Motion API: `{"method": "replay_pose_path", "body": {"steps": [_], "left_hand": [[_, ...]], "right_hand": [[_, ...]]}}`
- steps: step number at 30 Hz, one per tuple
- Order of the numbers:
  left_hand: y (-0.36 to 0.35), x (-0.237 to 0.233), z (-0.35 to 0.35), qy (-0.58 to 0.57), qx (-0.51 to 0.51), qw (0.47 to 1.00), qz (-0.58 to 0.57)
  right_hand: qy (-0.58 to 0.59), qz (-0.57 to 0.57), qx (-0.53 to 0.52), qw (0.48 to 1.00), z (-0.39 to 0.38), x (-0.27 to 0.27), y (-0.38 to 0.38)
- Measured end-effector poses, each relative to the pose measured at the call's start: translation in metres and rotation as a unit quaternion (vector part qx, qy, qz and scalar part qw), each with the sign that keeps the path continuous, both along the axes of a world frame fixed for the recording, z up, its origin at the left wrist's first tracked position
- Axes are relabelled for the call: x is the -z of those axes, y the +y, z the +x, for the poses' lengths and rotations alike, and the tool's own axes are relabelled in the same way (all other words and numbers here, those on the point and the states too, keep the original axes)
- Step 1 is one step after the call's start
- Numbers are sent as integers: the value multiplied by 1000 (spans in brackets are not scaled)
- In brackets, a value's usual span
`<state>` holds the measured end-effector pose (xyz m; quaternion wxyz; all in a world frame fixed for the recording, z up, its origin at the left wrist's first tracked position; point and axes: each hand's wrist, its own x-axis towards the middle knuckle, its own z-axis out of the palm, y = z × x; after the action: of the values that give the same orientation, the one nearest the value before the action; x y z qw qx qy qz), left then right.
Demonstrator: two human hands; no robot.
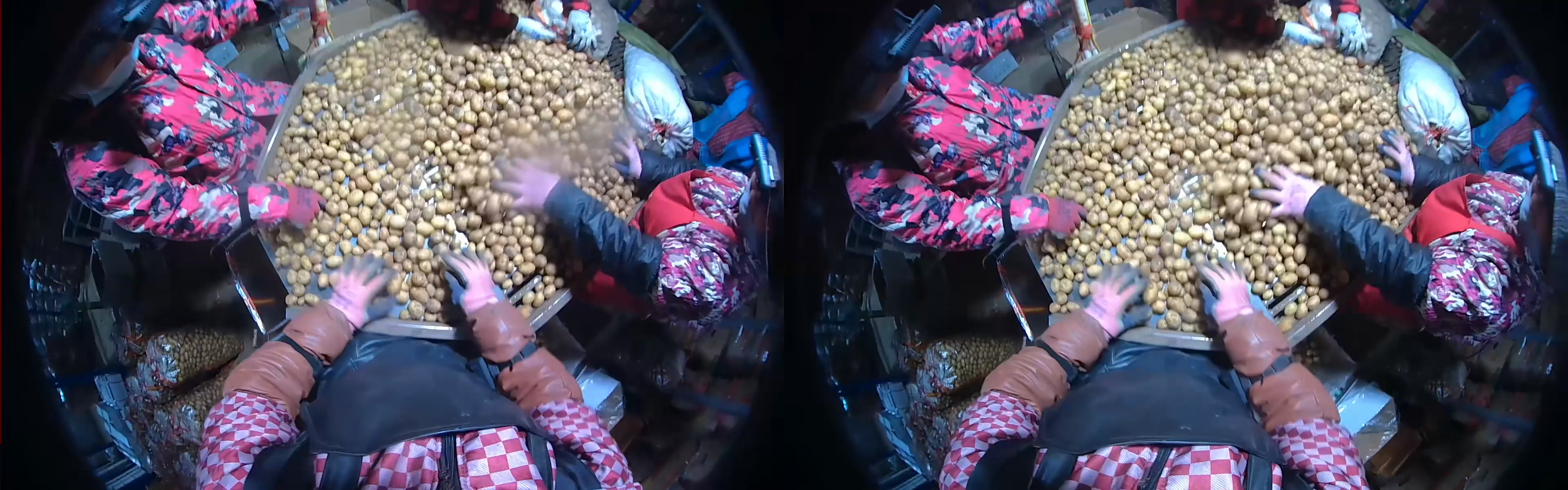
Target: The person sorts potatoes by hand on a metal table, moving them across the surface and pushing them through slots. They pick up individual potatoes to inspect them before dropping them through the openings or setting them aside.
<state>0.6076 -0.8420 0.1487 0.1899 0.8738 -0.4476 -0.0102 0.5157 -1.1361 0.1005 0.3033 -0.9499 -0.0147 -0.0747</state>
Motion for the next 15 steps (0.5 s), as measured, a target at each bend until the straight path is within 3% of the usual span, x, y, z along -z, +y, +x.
{"method": "replay_pose_path", "body": {"steps": [2, 3, 4, 7, 10, 12, 15], "left_hand": [[-24, 32, 3, -26, 78, 992, 90], [-38, 26, 10, -23, 88, 989, 113], [-47, 20, 15, -18, 94, 986, 135], [-60, 26, 65, -61, 75, 989, 111], [-56, 6, 109, 22, -99, 978, 183], [-46, 11, 133, -7, -183, 961, 208], [-34, 18, 131, -22, -214, 956, 200]], "right_hand": [[-12, 43, 62, 997, -29, 15, -18], [-95, -41, 51, 993, -31, 16, -30], [-95, -54, 84, 991, -47, 33, -37], [-25, -115, 147, 982, -75, 13, -47], [5, -153, 150, 977, -93, 10, -51], [4, -146, 138, 980, -87, 17, -57], [7, -155, 144, 977, -86, 18, -58]]}}
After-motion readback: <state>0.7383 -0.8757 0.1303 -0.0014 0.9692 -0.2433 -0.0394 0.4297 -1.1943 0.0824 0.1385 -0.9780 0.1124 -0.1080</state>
